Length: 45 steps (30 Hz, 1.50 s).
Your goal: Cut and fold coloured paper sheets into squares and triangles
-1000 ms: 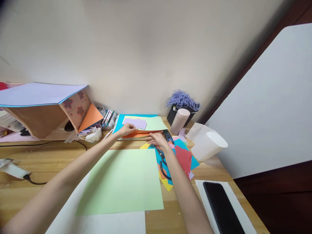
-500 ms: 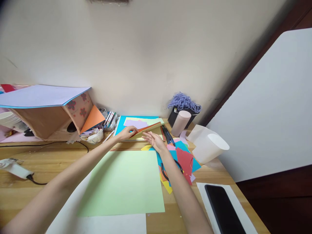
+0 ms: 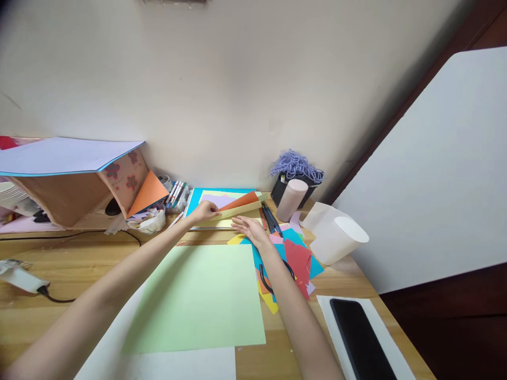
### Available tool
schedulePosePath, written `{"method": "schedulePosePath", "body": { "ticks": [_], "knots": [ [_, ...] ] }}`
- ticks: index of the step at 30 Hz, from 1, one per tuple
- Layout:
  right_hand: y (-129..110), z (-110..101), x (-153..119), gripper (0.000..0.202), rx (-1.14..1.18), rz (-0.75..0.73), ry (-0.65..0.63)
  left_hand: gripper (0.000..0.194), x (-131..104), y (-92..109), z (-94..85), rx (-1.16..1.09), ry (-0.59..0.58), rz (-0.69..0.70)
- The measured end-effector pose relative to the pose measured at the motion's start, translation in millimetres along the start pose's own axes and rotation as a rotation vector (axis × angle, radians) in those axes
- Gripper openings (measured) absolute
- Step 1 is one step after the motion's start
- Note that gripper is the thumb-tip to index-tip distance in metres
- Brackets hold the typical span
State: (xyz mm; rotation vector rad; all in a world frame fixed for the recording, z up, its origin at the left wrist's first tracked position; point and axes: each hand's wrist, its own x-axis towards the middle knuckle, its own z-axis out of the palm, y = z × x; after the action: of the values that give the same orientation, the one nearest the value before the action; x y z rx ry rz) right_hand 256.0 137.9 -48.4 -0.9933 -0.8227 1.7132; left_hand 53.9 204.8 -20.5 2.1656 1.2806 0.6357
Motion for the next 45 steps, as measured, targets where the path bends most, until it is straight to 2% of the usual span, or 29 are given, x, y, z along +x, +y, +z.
{"method": "schedulePosePath", "body": {
  "ticks": [4, 9, 13, 19, 27, 34, 45],
  "knots": [
    [2, 2, 0, 0.011, 0.002, -0.005, 0.009, 0.019, 1, 2, -3.5, -0.046, -0.038, 0.007],
    [7, 11, 1, 0.007, 0.003, -0.032, 0.002, 0.032, -1, -7, -2.9, -0.137, -0.112, 0.036],
    [15, 24, 6, 0.012, -0.009, -0.072, 0.046, 0.04, -3, -14, -3.8, -0.173, -0.124, 0.056],
    [29, 43, 16, 0.024, -0.062, -0.129, 0.133, 0.041, -5, -17, -6.0, -0.181, -0.12, 0.089],
    [39, 38, 20, 0.036, -0.132, -0.208, 0.099, 0.049, -7, -20, -6.6, -0.172, -0.126, 0.104],
    [42, 38, 21, 0.031, -0.166, -0.212, 0.143, 0.052, -7, -22, -5.2, -0.175, -0.132, 0.118],
    [39, 41, 18, 0.033, -0.164, -0.225, 0.129, 0.048, -7, -27, -3.5, -0.172, -0.138, 0.132]
  ]
}}
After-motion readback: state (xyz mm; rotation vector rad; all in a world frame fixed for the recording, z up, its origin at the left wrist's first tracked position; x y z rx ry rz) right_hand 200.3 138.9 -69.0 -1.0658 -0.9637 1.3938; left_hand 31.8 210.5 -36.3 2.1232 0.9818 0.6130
